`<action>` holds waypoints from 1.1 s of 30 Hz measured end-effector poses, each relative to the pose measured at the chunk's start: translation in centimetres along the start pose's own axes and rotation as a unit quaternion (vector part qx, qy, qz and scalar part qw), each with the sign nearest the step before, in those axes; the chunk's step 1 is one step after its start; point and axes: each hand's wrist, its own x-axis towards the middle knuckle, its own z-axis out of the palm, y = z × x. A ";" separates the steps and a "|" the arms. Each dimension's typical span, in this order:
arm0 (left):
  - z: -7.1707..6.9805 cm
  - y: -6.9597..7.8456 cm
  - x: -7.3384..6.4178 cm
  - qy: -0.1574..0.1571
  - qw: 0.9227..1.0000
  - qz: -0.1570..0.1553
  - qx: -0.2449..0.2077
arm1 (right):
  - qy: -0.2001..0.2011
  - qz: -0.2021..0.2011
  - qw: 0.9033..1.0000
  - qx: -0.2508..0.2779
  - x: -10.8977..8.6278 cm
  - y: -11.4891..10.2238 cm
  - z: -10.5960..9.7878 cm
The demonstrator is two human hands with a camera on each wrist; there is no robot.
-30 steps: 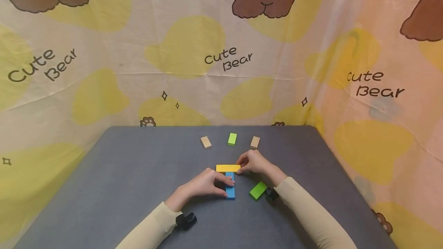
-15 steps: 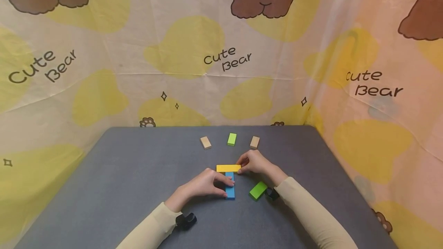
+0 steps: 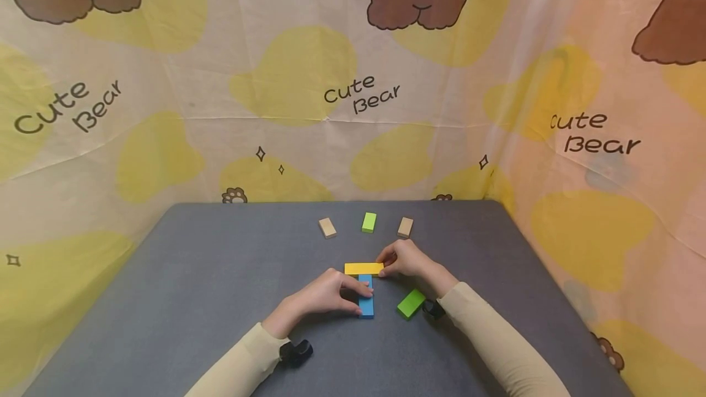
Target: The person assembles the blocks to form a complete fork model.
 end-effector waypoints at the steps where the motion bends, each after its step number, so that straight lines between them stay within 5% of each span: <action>1: 0.0 0.0 0.0 0.000 1.000 0.000 -0.001 | 0.000 -0.001 1.000 -0.001 0.0 0.0 0.0; 33: 0.1 0.0 0.2 -0.003 1.000 -0.010 0.001 | -0.008 0.000 1.000 -0.004 0.1 0.5 -0.1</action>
